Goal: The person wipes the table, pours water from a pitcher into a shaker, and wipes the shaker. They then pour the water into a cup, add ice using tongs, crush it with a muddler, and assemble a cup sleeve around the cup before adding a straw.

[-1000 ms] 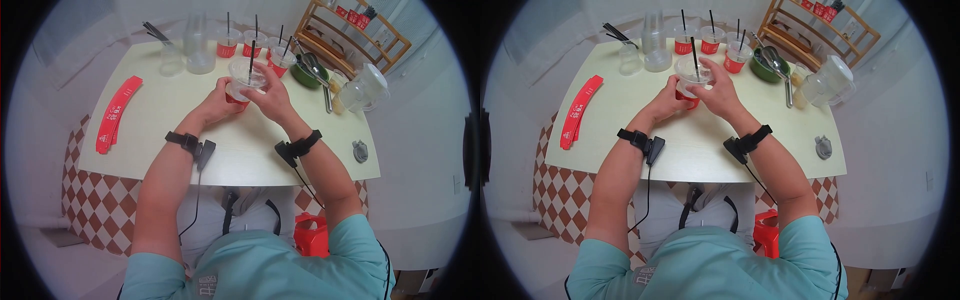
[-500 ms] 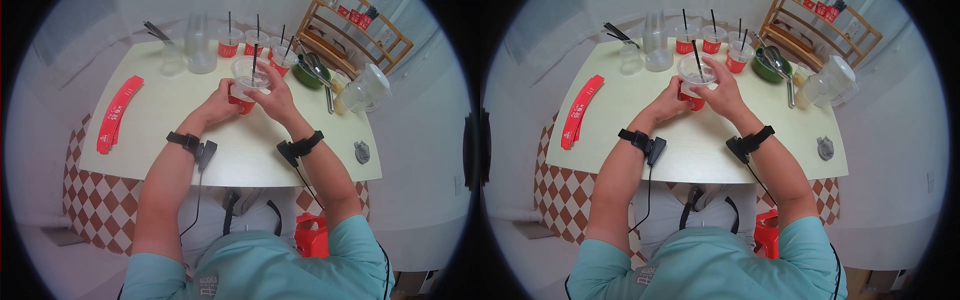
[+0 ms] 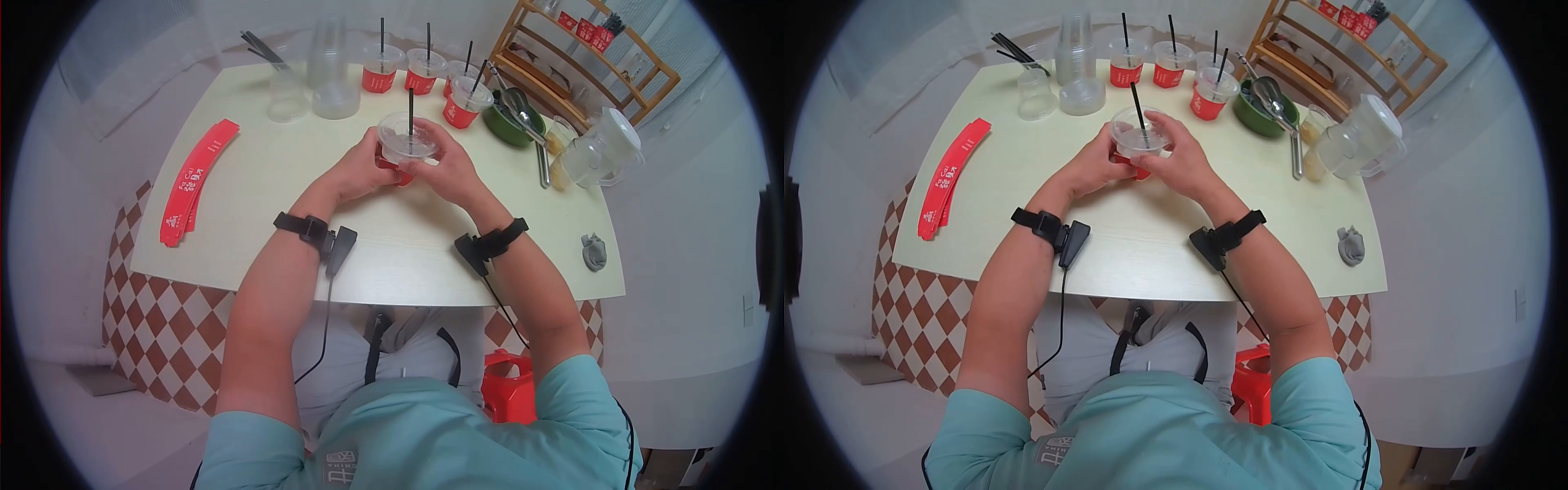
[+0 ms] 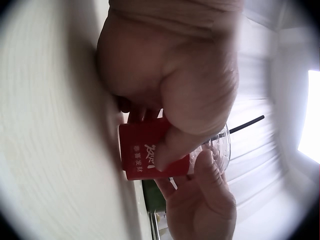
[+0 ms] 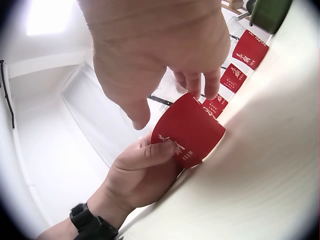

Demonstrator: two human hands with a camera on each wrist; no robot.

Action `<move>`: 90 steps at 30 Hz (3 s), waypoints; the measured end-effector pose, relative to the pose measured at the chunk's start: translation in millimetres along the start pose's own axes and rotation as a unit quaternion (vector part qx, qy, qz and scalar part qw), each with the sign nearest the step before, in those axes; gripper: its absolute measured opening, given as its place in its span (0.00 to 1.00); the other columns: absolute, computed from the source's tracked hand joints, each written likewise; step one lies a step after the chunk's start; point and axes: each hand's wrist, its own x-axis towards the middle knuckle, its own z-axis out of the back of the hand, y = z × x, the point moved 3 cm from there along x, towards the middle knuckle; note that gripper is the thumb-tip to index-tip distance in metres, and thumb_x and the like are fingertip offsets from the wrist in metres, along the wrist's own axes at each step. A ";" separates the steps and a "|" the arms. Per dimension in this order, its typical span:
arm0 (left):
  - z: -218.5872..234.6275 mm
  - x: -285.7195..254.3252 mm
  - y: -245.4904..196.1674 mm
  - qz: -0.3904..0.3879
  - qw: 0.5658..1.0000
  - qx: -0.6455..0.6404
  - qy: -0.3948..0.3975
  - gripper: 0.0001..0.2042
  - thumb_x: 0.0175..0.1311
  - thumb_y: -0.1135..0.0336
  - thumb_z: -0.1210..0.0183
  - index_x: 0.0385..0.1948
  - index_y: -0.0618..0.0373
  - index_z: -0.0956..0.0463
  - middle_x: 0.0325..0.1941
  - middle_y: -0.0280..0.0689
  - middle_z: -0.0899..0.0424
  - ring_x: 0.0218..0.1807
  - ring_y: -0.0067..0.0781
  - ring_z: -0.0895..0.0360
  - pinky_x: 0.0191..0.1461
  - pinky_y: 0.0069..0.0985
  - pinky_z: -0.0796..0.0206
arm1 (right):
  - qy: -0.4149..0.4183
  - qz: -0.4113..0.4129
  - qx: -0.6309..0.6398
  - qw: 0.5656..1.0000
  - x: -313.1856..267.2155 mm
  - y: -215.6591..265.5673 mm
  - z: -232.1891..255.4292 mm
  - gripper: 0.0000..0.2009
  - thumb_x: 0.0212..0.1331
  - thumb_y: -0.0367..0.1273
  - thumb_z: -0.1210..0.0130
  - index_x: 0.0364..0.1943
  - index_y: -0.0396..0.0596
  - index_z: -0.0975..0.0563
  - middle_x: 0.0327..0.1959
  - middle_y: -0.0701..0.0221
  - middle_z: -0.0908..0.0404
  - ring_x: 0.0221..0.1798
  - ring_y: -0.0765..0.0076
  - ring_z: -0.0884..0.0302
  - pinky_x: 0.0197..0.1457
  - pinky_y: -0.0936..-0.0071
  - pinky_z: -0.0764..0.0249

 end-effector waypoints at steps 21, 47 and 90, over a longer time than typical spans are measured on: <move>1.2 2.2 3.3 -0.011 1.000 -0.006 -0.018 0.38 0.47 0.69 0.22 0.64 0.58 0.32 0.52 0.37 0.19 0.53 0.30 0.23 0.61 0.29 0.30 | 0.016 -0.011 -0.022 1.000 -35.2 1.4 23.4 0.35 0.58 0.38 0.32 0.69 0.45 0.34 0.72 0.57 0.35 0.69 0.53 0.30 0.68 0.60 0.28; -3.4 -1.3 -7.6 0.027 0.999 0.008 -0.044 0.34 0.53 0.80 0.31 0.65 0.57 0.33 0.60 0.34 0.21 0.59 0.28 0.24 0.65 0.28 0.30 | -0.100 -0.181 0.079 0.975 -48.0 -43.2 79.0 0.18 0.69 0.37 0.43 0.58 0.41 0.24 0.43 0.70 0.18 0.39 0.78 0.22 0.41 0.78 0.25; -9.7 154.7 -1.2 0.002 0.985 0.037 -0.167 0.38 0.49 0.84 0.33 0.66 0.54 0.35 0.64 0.35 0.25 0.67 0.35 0.29 0.69 0.33 0.37 | -0.241 -0.066 0.133 0.959 -53.8 -71.7 87.0 0.11 0.65 0.34 0.40 0.38 0.38 0.17 0.25 0.77 0.19 0.28 0.85 0.30 0.33 0.80 0.31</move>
